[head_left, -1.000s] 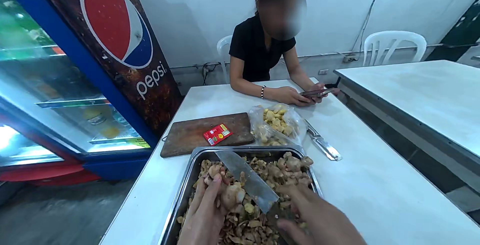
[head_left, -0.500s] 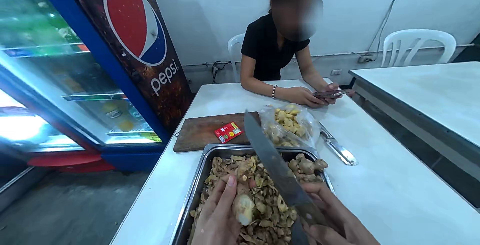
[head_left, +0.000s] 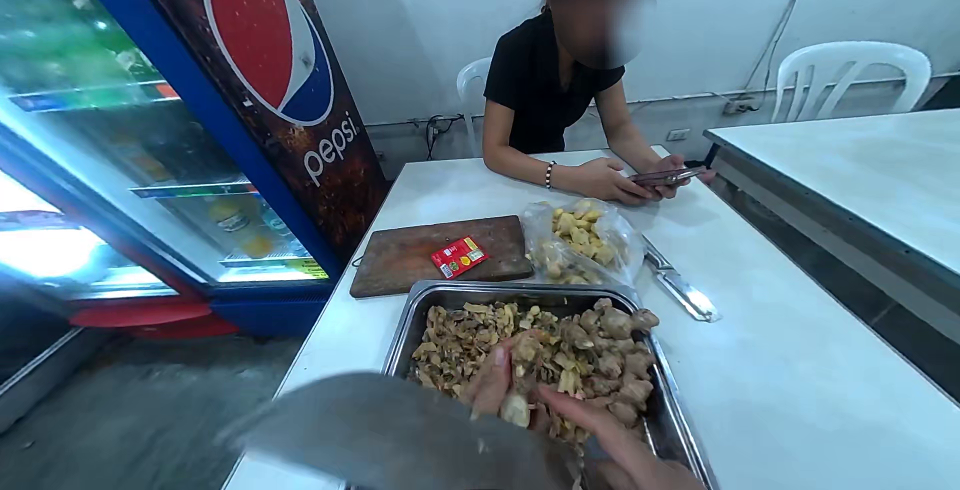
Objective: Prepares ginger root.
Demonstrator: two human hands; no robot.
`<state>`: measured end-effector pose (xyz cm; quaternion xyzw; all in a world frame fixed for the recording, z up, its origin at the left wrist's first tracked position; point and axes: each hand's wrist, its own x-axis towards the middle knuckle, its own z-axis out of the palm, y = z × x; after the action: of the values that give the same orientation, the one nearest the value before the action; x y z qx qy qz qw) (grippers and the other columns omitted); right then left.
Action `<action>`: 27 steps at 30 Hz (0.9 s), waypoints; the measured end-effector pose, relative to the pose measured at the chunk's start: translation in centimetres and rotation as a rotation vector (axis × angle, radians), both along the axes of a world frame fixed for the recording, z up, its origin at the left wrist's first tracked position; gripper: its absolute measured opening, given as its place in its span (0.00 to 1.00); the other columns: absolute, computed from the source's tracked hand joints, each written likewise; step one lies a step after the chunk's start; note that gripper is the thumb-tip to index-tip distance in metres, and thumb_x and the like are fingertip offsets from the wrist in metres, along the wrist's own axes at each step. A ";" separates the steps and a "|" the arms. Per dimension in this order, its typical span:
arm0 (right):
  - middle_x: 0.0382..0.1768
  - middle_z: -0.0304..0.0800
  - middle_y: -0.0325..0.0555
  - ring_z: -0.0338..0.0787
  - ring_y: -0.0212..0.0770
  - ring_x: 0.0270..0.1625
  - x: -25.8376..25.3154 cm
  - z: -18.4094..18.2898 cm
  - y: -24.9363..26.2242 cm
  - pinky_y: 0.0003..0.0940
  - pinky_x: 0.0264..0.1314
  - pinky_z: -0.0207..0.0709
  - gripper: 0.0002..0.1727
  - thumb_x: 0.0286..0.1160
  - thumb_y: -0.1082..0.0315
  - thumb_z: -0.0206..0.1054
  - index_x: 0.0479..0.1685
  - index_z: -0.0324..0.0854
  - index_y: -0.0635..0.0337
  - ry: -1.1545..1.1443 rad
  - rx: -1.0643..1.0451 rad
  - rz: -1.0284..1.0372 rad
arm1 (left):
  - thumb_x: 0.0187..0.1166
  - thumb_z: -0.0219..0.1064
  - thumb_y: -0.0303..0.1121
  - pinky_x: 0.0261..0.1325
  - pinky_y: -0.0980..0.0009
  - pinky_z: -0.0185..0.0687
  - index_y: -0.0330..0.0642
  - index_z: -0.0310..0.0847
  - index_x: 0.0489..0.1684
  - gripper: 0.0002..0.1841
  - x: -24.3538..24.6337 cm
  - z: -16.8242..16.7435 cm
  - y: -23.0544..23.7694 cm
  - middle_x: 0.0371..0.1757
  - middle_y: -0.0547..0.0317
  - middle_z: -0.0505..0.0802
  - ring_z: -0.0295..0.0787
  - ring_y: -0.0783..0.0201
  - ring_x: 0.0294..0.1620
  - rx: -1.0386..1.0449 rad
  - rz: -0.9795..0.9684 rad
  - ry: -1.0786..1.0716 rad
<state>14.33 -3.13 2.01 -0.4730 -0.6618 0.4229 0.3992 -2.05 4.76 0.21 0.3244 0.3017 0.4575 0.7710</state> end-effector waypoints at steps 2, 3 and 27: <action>0.54 0.92 0.54 0.91 0.44 0.36 -0.5 0.2 -0.3 0.50 0.40 0.85 0.47 0.76 0.42 0.70 0.89 0.62 0.63 -0.095 0.014 -0.042 | 0.94 0.33 0.38 0.40 0.80 0.85 0.38 0.73 0.70 0.24 0.3 0.3 -0.1 0.47 0.63 0.90 0.87 0.76 0.37 0.007 -0.017 -0.032; 0.48 0.94 0.53 0.90 0.45 0.34 -0.7 0.2 -0.3 0.51 0.37 0.84 0.49 0.74 0.40 0.71 0.90 0.61 0.62 -0.123 0.020 -0.072 | 0.95 0.32 0.39 0.41 0.80 0.86 0.40 0.75 0.68 0.24 0.4 0.4 -0.1 0.47 0.64 0.90 0.88 0.76 0.38 -0.005 -0.027 -0.060; 0.53 0.91 0.60 0.86 0.37 0.34 2.4 1.2 0.5 0.40 0.40 0.83 0.47 0.81 0.41 0.63 0.89 0.59 0.68 -0.072 0.001 -0.009 | 0.94 0.46 0.35 0.63 0.66 0.85 0.38 0.77 0.59 0.15 -0.5 1.4 -2.3 0.46 0.62 0.93 0.91 0.69 0.51 0.018 -0.073 0.099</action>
<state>16.71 -2.65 3.24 -0.4904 -0.6739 0.4035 0.3775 -2.52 2.47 1.66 0.3645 0.3233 0.4152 0.7683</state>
